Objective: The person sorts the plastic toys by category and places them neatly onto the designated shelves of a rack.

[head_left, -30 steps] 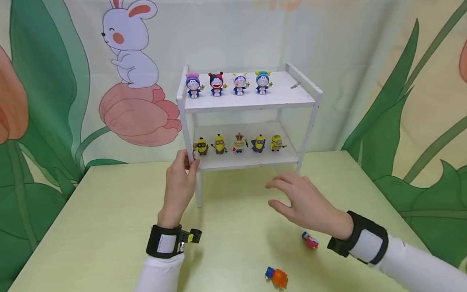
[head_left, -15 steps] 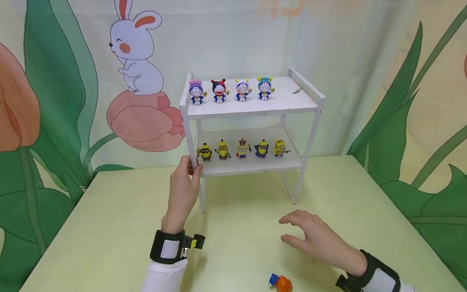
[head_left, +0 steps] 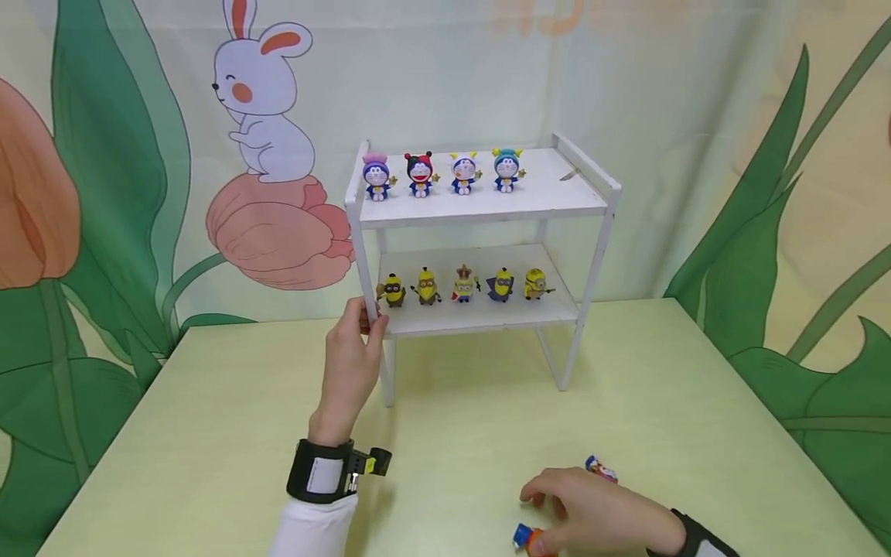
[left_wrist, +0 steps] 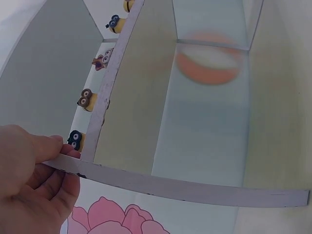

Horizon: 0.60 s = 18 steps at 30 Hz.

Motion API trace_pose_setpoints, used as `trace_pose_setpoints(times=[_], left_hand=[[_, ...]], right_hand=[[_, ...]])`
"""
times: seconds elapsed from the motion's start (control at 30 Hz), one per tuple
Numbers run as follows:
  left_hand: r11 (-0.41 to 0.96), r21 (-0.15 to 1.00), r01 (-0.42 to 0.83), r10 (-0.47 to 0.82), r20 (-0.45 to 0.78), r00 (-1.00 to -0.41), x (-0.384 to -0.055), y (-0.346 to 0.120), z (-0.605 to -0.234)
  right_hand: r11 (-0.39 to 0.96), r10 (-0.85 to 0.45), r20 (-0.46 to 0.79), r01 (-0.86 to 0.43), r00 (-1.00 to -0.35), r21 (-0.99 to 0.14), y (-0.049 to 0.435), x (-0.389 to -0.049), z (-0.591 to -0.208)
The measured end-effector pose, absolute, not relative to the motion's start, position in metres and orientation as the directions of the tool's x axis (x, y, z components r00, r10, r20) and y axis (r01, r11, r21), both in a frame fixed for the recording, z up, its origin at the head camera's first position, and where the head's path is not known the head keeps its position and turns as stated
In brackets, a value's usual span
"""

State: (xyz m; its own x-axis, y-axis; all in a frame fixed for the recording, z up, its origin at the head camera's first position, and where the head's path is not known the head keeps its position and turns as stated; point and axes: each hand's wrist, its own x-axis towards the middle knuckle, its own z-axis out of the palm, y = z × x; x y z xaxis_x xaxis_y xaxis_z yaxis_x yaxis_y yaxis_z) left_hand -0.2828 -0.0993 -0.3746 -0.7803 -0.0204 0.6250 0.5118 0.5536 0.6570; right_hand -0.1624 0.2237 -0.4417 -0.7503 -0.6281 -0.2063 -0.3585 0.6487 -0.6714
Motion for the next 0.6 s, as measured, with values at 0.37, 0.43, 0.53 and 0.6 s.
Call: trace_pose_setpoints(times=[0.37,0.43,0.53,0.6], left_hand=[[0.569,0.643,0.513,-0.025,0.636,-0.771,-0.283,-0.101,-0.374],[0.566,0.645,0.513,-0.022,0.634,-0.773,-0.282,-0.101,-0.374],[0.562,0.647,0.515,-0.017,0.632,-0.775,-0.282,-0.099,-0.374],[0.559,0.649,0.516,-0.017,0.631,-0.776,-0.282,-0.098,-0.374]], right_hand=[[0.707,-0.630,-0.258,-0.403,-0.732,-0.581,0.213,-0.158,-0.454],[0.699,-0.635,-0.236,-0.416,-0.736,-0.582,0.212,-0.158,-0.456],[0.678,-0.619,-0.231,-0.362,-0.750,-0.640,0.213,-0.158,-0.457],[0.658,-0.596,-0.248,-0.288,-0.763,-0.696,0.215,-0.158,-0.457]])
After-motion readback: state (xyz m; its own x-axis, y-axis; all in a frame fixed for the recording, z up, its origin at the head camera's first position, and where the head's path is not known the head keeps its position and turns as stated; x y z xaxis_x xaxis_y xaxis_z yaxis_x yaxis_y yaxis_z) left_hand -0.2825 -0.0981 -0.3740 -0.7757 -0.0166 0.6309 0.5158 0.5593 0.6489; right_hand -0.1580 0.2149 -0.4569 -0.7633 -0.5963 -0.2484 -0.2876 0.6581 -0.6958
